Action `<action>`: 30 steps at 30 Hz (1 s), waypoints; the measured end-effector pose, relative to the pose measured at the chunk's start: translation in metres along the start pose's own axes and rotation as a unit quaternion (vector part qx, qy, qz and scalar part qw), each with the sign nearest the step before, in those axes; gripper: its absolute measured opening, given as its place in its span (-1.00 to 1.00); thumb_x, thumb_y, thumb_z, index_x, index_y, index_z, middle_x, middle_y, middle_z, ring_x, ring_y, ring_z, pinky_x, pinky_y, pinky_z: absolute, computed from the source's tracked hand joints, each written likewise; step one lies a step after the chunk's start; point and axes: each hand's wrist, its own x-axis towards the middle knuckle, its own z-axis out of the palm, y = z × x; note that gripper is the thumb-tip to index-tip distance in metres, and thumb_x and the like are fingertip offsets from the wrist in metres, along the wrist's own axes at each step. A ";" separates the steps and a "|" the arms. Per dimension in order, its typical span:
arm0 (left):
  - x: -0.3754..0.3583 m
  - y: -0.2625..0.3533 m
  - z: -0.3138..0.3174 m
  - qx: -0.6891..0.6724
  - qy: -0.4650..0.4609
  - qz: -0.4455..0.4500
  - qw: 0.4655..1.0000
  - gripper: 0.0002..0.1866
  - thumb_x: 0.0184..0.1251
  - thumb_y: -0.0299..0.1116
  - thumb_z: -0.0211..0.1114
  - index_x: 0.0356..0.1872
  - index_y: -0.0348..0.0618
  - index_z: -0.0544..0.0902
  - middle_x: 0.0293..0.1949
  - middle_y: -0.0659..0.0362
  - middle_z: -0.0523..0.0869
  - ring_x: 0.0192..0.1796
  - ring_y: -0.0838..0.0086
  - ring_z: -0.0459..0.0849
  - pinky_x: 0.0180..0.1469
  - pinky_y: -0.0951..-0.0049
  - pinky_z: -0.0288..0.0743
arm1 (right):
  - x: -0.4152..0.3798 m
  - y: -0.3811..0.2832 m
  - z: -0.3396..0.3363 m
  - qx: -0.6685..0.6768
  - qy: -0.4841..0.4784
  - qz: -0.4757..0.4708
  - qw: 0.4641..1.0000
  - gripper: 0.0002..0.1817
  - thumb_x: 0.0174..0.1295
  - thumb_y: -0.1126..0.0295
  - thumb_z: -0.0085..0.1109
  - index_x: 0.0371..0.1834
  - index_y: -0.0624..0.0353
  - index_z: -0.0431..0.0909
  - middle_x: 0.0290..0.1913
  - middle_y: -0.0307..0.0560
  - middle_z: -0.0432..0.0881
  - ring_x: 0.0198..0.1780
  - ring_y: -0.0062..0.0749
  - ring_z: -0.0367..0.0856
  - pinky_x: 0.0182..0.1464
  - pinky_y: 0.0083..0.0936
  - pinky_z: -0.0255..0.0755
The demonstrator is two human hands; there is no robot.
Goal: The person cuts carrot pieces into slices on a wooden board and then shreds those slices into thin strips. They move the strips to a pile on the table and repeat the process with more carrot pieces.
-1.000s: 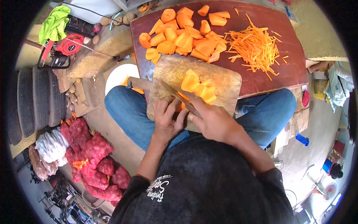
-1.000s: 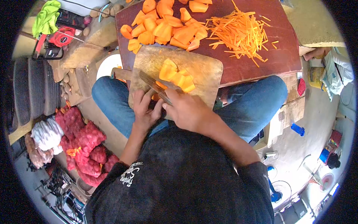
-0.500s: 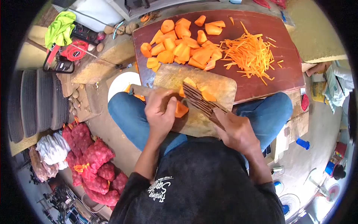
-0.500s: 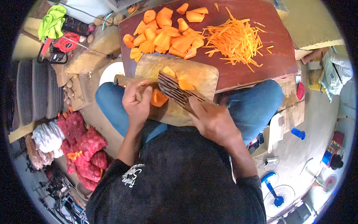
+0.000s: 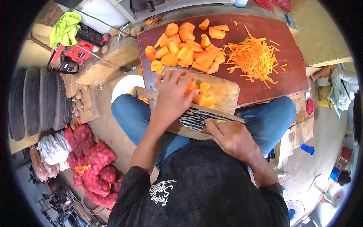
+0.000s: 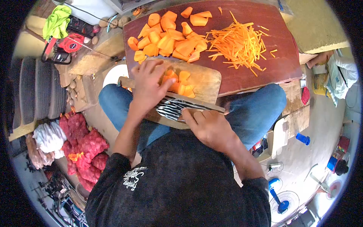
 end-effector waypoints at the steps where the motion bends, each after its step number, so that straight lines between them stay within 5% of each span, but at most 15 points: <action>1: -0.003 -0.002 -0.004 -0.043 0.023 -0.018 0.999 -0.54 0.28 -0.20 0.64 0.17 -0.09 0.81 0.14 0.06 0.76 0.26 0.06 0.65 0.38 -0.03 0.33 | -0.003 -0.001 -0.001 0.031 -0.002 0.025 0.999 -0.51 0.34 0.36 0.39 0.34 0.21 0.66 -0.15 -0.13 0.76 -0.19 -0.19 0.80 -0.16 -0.27 0.70; 3: -0.013 -0.009 -0.010 -0.084 0.086 -0.050 0.992 -0.68 0.31 -0.29 0.62 0.01 -0.18 0.84 -0.02 0.04 0.78 0.12 0.04 0.70 0.31 0.06 0.42 | -0.008 -0.001 -0.008 0.091 -0.004 0.071 0.993 -0.47 0.28 0.38 0.57 0.32 0.20 0.70 -0.20 -0.09 0.77 -0.22 -0.11 0.81 -0.17 -0.21 0.68; 6: -0.045 -0.017 -0.029 -0.122 0.051 -0.150 0.980 -0.67 0.29 -0.35 0.61 0.04 -0.20 0.84 -0.01 0.03 0.79 0.18 0.04 0.73 0.26 0.11 0.49 | -0.023 0.003 -0.011 0.159 0.019 0.157 0.975 -0.45 0.28 0.45 0.60 0.34 0.29 0.69 -0.08 0.04 0.87 -0.09 -0.02 0.90 -0.03 -0.23 0.75; 10: -0.079 -0.019 -0.037 -0.253 -0.087 -0.119 0.956 -0.52 0.26 -0.40 0.63 0.22 -0.18 0.80 0.10 -0.05 0.74 0.17 0.02 0.72 0.28 0.10 0.57 | -0.043 0.007 -0.010 0.293 0.035 0.267 0.917 -0.43 0.33 0.42 0.58 0.39 0.35 0.65 0.02 0.26 0.86 0.02 0.13 0.90 0.09 -0.13 0.75; 12: -0.082 -0.011 -0.033 -0.185 -0.123 -0.070 0.973 -0.38 0.22 -0.43 0.64 0.36 -0.16 0.72 0.15 -0.11 0.68 0.18 -0.07 0.69 0.32 0.06 0.59 | -0.041 0.008 -0.014 0.353 0.024 0.308 0.883 -0.43 0.36 0.40 0.58 0.39 0.36 0.65 0.08 0.29 0.85 0.08 0.16 0.89 0.12 -0.15 0.75; 15: -0.080 -0.007 -0.022 -0.107 -0.145 -0.026 0.983 -0.30 0.18 -0.43 0.64 0.42 -0.16 0.66 0.11 -0.14 0.65 0.19 -0.16 0.67 0.30 0.01 0.61 | -0.041 0.007 -0.006 0.369 0.024 0.273 0.888 -0.44 0.37 0.40 0.56 0.39 0.36 0.65 0.05 0.27 0.86 0.06 0.15 0.90 0.10 -0.18 0.74; 18: -0.080 -0.006 -0.017 -0.134 -0.145 -0.053 0.979 -0.28 0.15 -0.40 0.65 0.40 -0.22 0.65 0.10 -0.18 0.65 0.18 -0.17 0.69 0.28 0.00 0.63 | -0.034 0.001 -0.014 0.346 -0.018 0.237 0.908 -0.48 0.39 0.46 0.53 0.38 0.40 0.65 -0.03 0.21 0.86 -0.08 -0.18 0.89 0.03 -0.36 0.68; 21: -0.082 -0.003 -0.015 -0.123 -0.103 -0.077 0.984 -0.24 0.10 -0.37 0.66 0.39 -0.26 0.63 0.06 -0.19 0.65 0.13 -0.17 0.70 0.23 -0.01 0.64 | -0.028 -0.005 -0.019 0.377 -0.060 0.245 0.891 -0.49 0.43 0.37 0.52 0.38 0.28 0.63 0.00 0.25 0.83 0.05 0.23 0.86 0.06 -0.14 0.71; 30: -0.090 0.005 -0.006 -0.075 -0.082 -0.080 0.991 -0.22 0.14 -0.35 0.67 0.45 -0.19 0.60 0.10 -0.17 0.71 0.16 -0.15 0.70 0.25 -0.02 0.60 | -0.017 -0.003 -0.003 0.385 -0.063 0.207 0.897 -0.63 0.52 0.34 0.41 0.30 0.22 0.65 -0.17 0.22 0.72 -0.16 0.15 0.77 -0.04 -0.20 0.60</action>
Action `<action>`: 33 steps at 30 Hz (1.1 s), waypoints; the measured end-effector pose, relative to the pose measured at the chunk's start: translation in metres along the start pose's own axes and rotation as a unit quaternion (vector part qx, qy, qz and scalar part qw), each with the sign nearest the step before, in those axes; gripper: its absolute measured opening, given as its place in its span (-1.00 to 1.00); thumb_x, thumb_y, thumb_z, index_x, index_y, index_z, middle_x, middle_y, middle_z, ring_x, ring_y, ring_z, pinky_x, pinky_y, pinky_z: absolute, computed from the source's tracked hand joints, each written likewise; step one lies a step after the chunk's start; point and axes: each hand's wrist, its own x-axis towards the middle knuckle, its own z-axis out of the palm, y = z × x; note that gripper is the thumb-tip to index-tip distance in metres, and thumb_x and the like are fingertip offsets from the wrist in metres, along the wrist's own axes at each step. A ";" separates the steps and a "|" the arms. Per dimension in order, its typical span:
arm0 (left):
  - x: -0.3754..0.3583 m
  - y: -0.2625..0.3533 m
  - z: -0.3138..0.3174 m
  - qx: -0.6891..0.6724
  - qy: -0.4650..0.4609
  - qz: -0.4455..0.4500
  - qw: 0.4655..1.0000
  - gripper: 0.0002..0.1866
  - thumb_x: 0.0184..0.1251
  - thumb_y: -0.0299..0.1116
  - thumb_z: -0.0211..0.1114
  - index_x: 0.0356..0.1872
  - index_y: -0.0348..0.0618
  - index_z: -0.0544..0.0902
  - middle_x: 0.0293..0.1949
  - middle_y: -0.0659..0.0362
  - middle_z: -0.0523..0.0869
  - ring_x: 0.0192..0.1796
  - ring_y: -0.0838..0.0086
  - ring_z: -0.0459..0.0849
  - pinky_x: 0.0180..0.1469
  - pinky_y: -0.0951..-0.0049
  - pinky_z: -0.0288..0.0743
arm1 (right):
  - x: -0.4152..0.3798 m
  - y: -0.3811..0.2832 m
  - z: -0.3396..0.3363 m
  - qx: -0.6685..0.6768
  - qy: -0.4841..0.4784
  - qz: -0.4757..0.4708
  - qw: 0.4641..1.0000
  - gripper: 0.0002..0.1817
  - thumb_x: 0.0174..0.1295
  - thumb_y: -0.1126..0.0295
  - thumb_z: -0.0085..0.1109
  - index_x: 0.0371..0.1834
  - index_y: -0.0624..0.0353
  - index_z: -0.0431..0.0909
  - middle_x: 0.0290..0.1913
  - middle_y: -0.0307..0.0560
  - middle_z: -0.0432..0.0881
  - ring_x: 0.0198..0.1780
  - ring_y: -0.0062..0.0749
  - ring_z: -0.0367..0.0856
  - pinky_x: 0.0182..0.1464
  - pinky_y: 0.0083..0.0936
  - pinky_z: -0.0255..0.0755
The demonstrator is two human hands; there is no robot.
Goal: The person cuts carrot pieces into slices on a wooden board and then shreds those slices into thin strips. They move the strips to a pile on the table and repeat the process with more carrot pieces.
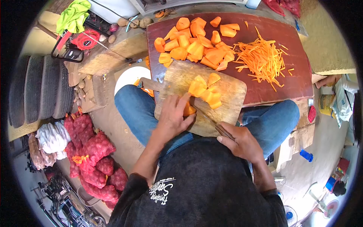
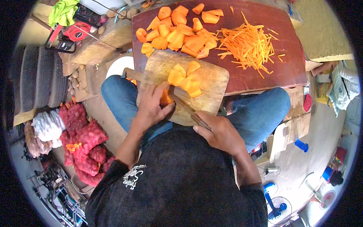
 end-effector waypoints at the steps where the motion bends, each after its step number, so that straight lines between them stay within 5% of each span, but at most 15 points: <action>1: -0.001 -0.001 0.001 -0.015 0.007 -0.005 1.000 -0.20 0.15 -0.36 0.67 0.47 -0.20 0.58 0.11 -0.17 0.71 0.17 -0.14 0.70 0.25 -0.01 0.60 | 0.002 -0.001 -0.002 0.006 -0.007 0.009 1.000 -0.62 0.52 0.33 0.40 0.30 0.23 0.65 -0.16 0.23 0.72 -0.15 0.15 0.77 -0.04 -0.19 0.60; 9: -0.003 0.006 -0.008 -0.056 0.041 0.002 0.998 -0.21 0.17 -0.42 0.64 0.47 -0.29 0.53 0.09 -0.22 0.65 0.11 -0.19 0.66 0.20 -0.08 0.59 | 0.002 -0.005 -0.004 0.017 -0.001 0.021 1.000 -0.57 0.53 0.30 0.40 0.33 0.32 0.63 -0.16 0.25 0.75 -0.15 0.13 0.79 -0.04 -0.19 0.61; 12: -0.002 0.009 -0.016 -0.001 0.040 0.008 0.999 -0.25 0.16 -0.43 0.64 0.42 -0.28 0.55 0.08 -0.21 0.65 0.11 -0.19 0.67 0.18 -0.08 0.61 | 0.000 -0.008 -0.005 0.016 -0.001 0.022 1.000 -0.59 0.54 0.26 0.39 0.29 0.26 0.62 -0.06 0.32 0.77 0.01 0.36 0.78 0.04 -0.05 0.65; 18: -0.005 0.009 -0.014 0.047 0.025 0.046 0.998 -0.36 0.13 -0.47 0.65 0.28 -0.31 0.63 0.05 -0.18 0.63 0.06 -0.14 0.67 0.14 -0.02 0.63 | -0.004 -0.005 -0.006 0.008 0.026 0.015 1.000 -0.56 0.52 0.27 0.42 0.32 0.28 0.62 -0.01 0.32 0.79 0.06 0.36 0.80 0.07 -0.01 0.67; 21: -0.002 0.017 -0.006 0.003 0.055 0.032 0.998 -0.39 0.13 -0.48 0.65 0.25 -0.33 0.66 0.06 -0.17 0.63 0.06 -0.10 0.68 0.13 0.03 0.64 | -0.002 0.000 -0.004 0.006 0.042 -0.016 0.999 -0.56 0.52 0.30 0.42 0.34 0.31 0.62 -0.15 0.25 0.76 -0.13 0.21 0.80 -0.02 -0.19 0.63; 27: -0.016 0.012 0.006 -0.059 0.086 -0.027 0.994 -0.40 0.28 -0.45 0.68 0.32 -0.33 0.65 0.17 -0.17 0.72 0.16 -0.13 0.77 0.18 0.11 0.72 | 0.008 -0.001 -0.002 0.021 0.005 0.020 1.000 -0.55 0.55 0.32 0.38 0.38 0.33 0.59 -0.01 0.30 0.78 0.03 0.24 0.82 0.07 -0.19 0.63; 33: -0.020 0.003 0.020 -0.052 0.167 0.034 0.984 -0.48 0.30 -0.45 0.69 0.25 -0.33 0.71 0.07 -0.17 0.71 -0.01 -0.07 0.78 0.01 0.13 0.71 | 0.009 -0.018 0.000 0.017 0.003 0.015 1.000 -0.53 0.60 0.28 0.36 0.44 0.26 0.57 0.06 0.29 0.78 0.12 0.26 0.82 0.17 -0.18 0.65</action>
